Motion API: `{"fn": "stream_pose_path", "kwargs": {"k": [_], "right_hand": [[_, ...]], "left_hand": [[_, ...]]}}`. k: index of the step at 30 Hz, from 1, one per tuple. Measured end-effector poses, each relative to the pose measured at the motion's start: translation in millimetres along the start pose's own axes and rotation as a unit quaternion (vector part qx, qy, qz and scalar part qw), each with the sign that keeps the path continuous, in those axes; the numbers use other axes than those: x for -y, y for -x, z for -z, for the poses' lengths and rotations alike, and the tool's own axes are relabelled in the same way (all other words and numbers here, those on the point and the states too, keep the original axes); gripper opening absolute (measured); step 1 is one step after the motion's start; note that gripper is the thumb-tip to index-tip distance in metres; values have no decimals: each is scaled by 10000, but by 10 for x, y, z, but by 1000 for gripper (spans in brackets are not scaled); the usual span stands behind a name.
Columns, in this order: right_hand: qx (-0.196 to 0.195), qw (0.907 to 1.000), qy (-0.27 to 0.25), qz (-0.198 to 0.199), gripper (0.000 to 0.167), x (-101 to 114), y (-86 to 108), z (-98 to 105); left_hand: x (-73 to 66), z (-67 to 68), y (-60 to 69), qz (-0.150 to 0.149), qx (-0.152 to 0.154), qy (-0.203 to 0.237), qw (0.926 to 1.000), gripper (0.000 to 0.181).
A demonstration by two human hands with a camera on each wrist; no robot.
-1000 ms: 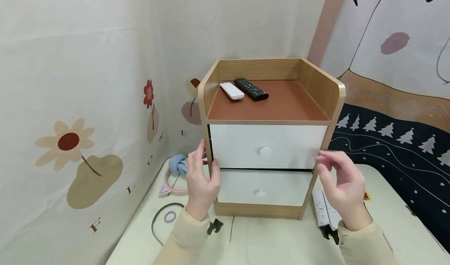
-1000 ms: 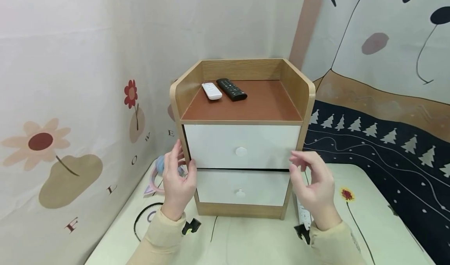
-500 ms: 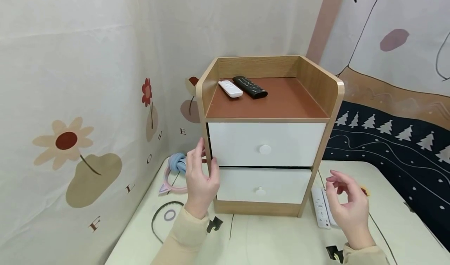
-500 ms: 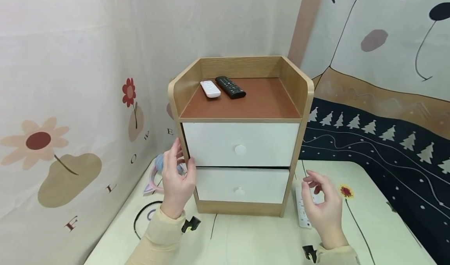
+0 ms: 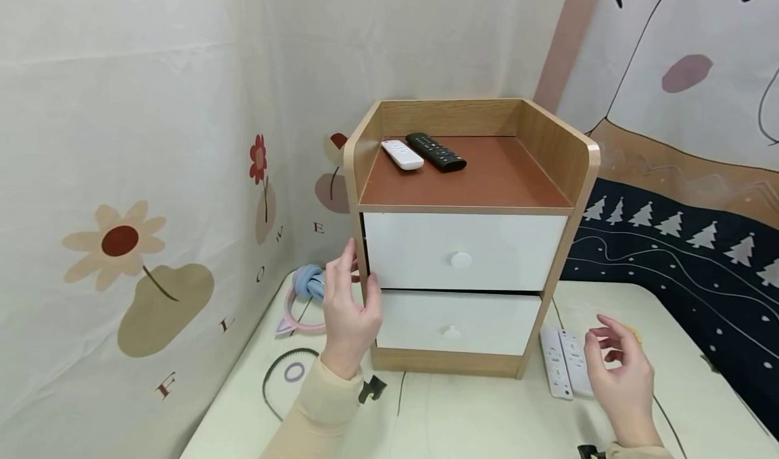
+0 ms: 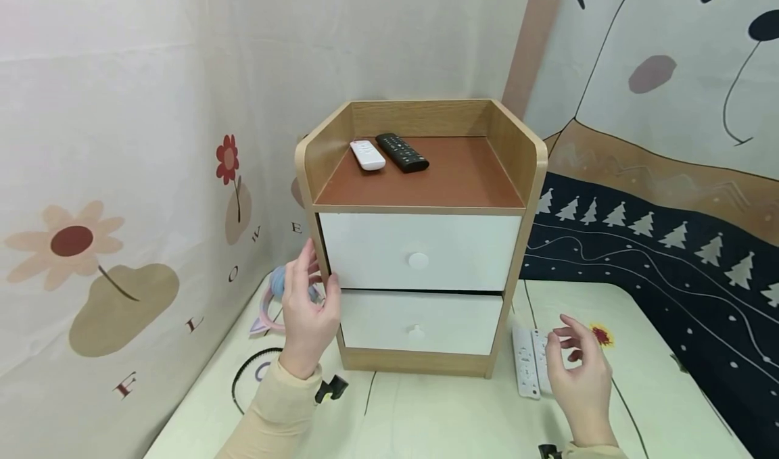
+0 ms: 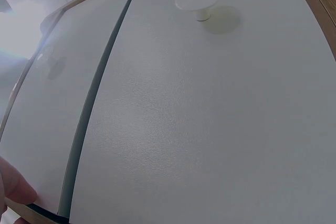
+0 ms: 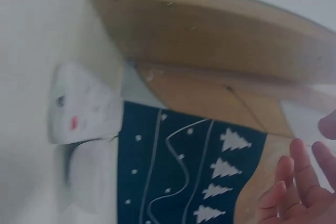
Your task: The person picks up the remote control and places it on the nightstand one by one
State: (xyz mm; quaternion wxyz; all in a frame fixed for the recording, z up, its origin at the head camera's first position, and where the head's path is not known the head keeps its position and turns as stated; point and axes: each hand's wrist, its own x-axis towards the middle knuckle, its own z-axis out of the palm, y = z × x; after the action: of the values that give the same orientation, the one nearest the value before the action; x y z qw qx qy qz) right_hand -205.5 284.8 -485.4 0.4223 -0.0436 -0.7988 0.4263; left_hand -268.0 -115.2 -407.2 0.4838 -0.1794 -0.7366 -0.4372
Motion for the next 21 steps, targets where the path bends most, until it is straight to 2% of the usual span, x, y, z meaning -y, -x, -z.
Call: {"fn": "stream_pose_path", "kwargs": {"k": [5, 11, 17, 21], "right_hand": [[149, 9978, 484, -423, 43, -102, 19, -2], [437, 9925, 1058, -429, 44, -260, 47, 20], [1098, 9747, 1822, -692, 47, -395, 70, 62], [1574, 9591, 2053, -1151, 53, -463, 81, 83]], "left_hand": [[20, 6, 0, -10, 18, 1, 10000, 68], [15, 13, -11, -27, -6, 34, 10000, 68], [4, 10, -9, 34, 39, 31, 10000, 68], [4, 8, -4, 46, 99, 9, 9999, 68]]}}
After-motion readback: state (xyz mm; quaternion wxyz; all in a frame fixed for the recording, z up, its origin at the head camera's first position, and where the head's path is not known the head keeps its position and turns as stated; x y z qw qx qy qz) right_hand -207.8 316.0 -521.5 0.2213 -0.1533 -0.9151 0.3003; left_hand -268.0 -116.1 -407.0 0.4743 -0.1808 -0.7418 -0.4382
